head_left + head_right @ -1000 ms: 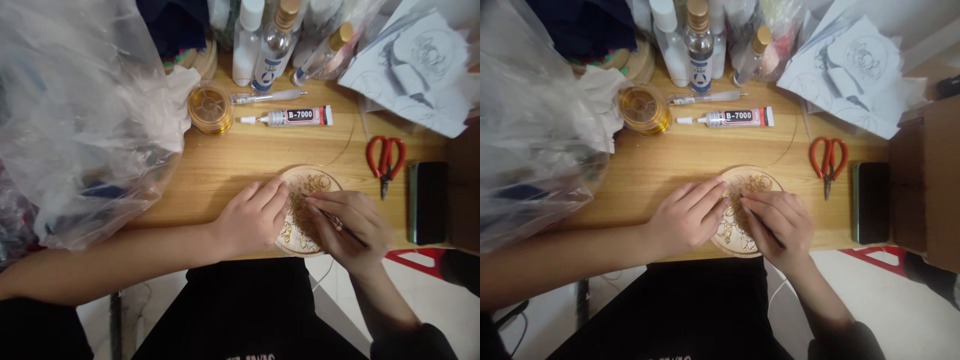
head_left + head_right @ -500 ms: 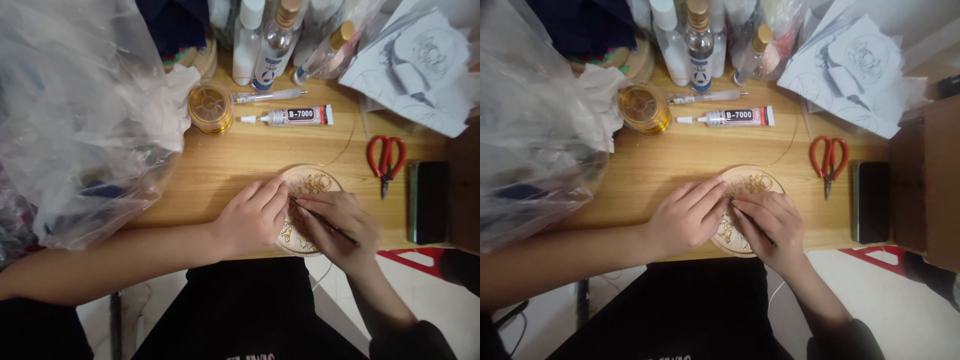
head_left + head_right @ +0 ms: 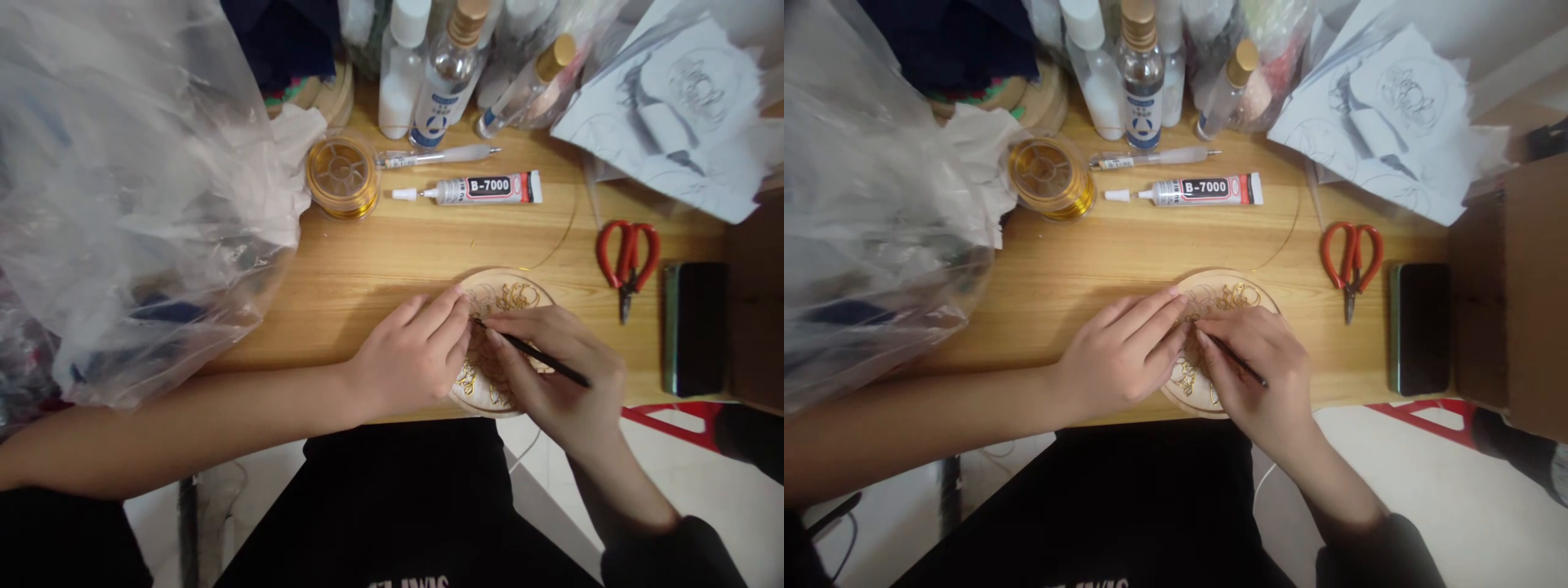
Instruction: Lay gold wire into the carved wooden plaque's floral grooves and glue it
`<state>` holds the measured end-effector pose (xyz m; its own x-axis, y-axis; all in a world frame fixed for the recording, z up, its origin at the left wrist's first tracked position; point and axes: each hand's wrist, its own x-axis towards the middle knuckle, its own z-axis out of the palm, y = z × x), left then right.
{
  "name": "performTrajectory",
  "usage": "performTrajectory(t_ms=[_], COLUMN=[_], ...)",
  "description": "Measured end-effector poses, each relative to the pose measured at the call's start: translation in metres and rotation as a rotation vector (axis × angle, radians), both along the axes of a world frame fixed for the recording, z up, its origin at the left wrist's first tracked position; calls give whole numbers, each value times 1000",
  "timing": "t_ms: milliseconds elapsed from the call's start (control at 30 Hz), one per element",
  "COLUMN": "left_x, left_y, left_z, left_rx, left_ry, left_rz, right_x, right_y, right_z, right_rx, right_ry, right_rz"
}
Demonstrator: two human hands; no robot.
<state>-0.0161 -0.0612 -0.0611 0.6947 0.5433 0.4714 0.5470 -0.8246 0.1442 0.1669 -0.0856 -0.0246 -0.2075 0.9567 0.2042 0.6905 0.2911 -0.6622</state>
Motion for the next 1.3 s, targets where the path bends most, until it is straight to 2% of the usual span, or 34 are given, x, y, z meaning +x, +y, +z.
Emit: performTrajectory(t_ms=[600,1300], left_x=[0,-1], left_y=[1,2], left_z=[1,3], left_rx=[0,-15], left_ry=[3,19], left_rz=[-10,-25], right_x=[7,7], right_y=[5,3], right_z=[-14,-18], right_rx=[-38,-73], right_ry=[231,309], right_rz=[-34,-96])
